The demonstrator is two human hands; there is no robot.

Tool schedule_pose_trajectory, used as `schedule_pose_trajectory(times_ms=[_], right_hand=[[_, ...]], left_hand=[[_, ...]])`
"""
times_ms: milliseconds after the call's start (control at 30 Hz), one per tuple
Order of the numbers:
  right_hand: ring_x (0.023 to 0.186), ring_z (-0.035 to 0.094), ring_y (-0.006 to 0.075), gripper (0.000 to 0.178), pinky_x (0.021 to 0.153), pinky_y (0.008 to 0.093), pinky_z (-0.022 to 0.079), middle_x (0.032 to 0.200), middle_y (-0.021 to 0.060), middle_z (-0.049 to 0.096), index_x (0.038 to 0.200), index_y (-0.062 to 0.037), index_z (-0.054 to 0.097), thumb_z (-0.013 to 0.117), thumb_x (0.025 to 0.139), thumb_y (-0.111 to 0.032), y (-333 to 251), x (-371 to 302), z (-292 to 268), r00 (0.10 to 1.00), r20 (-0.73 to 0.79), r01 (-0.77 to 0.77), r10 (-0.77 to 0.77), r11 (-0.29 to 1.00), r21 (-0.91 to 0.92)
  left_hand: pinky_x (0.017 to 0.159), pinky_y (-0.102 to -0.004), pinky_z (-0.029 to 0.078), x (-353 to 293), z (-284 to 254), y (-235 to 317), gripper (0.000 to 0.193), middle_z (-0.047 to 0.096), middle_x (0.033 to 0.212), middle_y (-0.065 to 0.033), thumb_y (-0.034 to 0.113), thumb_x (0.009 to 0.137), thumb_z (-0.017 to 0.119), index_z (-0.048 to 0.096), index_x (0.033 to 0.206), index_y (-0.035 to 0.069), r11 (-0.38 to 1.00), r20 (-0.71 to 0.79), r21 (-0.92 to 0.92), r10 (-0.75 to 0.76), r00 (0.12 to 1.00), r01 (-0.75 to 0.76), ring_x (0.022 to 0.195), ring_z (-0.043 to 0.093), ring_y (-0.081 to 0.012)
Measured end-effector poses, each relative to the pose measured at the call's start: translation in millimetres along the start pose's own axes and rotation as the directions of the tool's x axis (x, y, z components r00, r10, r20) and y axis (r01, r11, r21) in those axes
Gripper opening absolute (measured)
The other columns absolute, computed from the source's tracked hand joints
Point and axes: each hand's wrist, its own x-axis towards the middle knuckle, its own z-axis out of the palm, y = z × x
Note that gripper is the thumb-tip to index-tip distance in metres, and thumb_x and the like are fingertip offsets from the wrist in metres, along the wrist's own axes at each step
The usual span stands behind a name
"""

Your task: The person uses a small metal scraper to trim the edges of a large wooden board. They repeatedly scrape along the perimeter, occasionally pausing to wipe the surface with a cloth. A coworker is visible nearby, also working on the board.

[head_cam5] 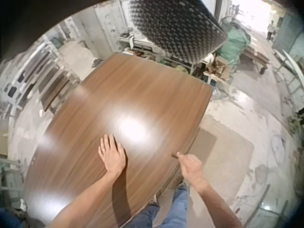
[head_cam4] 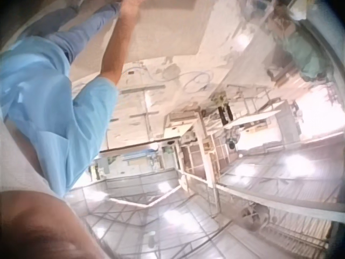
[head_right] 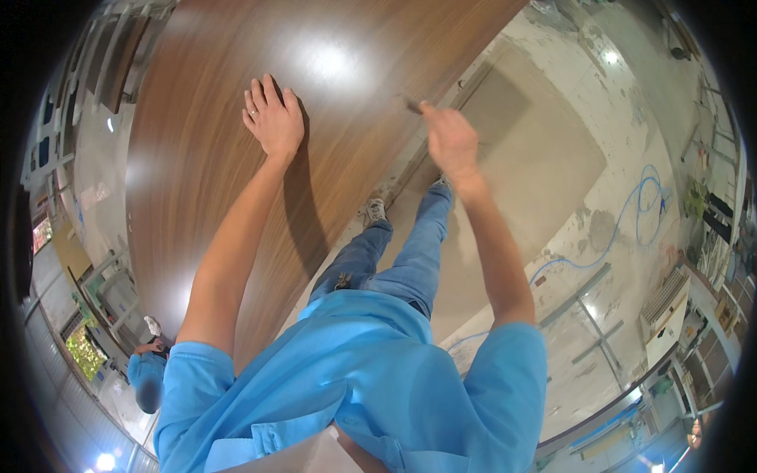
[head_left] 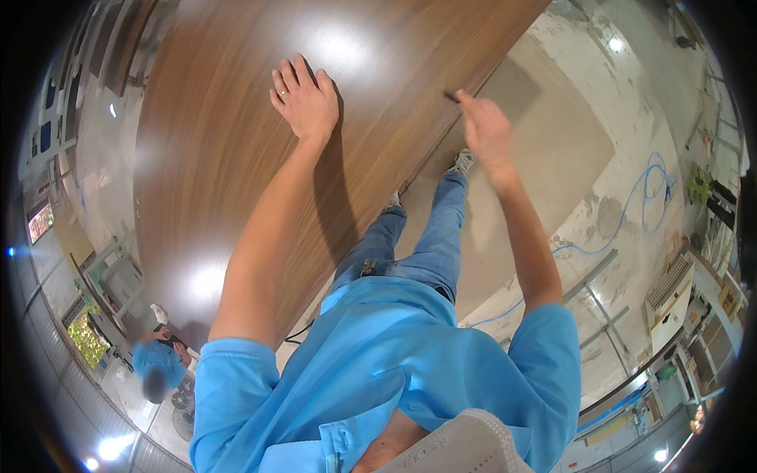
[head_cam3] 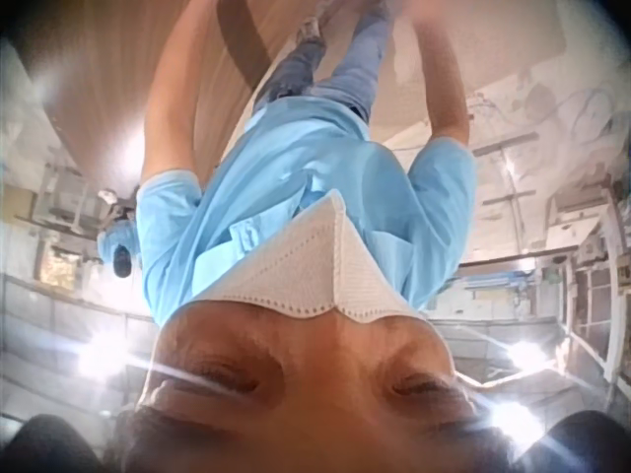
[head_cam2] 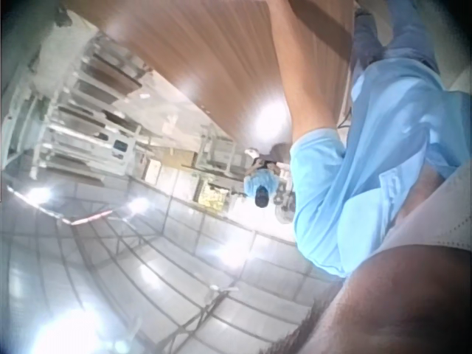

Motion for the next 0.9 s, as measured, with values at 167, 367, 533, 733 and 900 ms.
schedule_pose_trajectory(times_ms=[167,367,533,733,900], right_hand=[[0.083,0.067,0.0276,0.038,0.071,0.0389,0.058,0.091,0.0086,0.069,0.128,-0.0086,0.076,0.07,0.09,-0.003,-89.9,-55.3,4.2,0.972,0.228,-0.054,0.056,0.998,-0.017],[0.082,0.067,0.026,0.043,0.07,0.0376,0.06,0.089,0.009,0.067,0.129,-0.0102,0.073,0.068,0.086,-0.006,-54.0,-37.0,-5.4,0.957,0.243,0.169,-0.157,0.985,-0.029],[0.08,0.069,0.0349,0.021,0.072,0.0451,0.054,0.087,0.0166,0.072,0.12,-0.0101,0.079,0.066,0.104,-0.015,117.0,76.9,-25.6,0.964,-0.135,-0.243,0.229,0.965,-0.098],[0.083,0.071,0.0304,0.023,0.077,0.0401,0.056,0.093,0.0129,0.076,0.124,-0.0129,0.08,0.067,0.105,-0.019,163.2,115.0,-25.1,0.955,-0.19,-0.217,0.228,0.973,0.074],[0.081,0.069,0.0298,0.024,0.075,0.0408,0.056,0.09,0.0116,0.072,0.124,-0.015,0.079,0.07,0.102,-0.016,106.2,68.9,-19.8,0.964,0.063,-0.253,0.258,0.964,-0.081]], left_hand=[[0.13,-0.0611,0.018,-1.8,-0.2,0.6,0.065,0.036,0.172,-0.0204,0.042,0.11,0.044,0.041,0.164,0.007,1.0,-0.035,-0.001,0.025,0.999,-0.025,0.161,0.028,-0.0418],[0.131,-0.0588,0.016,-1.6,-3.9,1.0,0.066,0.035,0.173,-0.0191,0.043,0.11,0.044,0.039,0.166,0.009,1.0,-0.015,0.017,0.001,1.0,0.0,0.162,0.027,-0.0406],[0.132,-0.0585,0.016,-6.4,-10.4,0.4,0.065,0.034,0.173,-0.0183,0.043,0.11,0.044,0.039,0.166,0.01,0.999,0.006,0.03,-0.014,1.0,0.014,0.162,0.026,-0.0396],[0.131,-0.0594,0.017,-4.7,-13.7,0.9,0.065,0.036,0.172,-0.0193,0.044,0.109,0.044,0.04,0.165,0.01,1.0,-0.013,0.021,0.0,1.0,0.0,0.161,0.028,-0.0402],[0.13,-0.0599,0.018,-4.9,-10.2,0.8,0.066,0.039,0.17,-0.0215,0.044,0.108,0.046,0.043,0.163,0.008,1.0,-0.052,0.0,0.017,0.999,-0.017,0.16,0.029,-0.0416]])
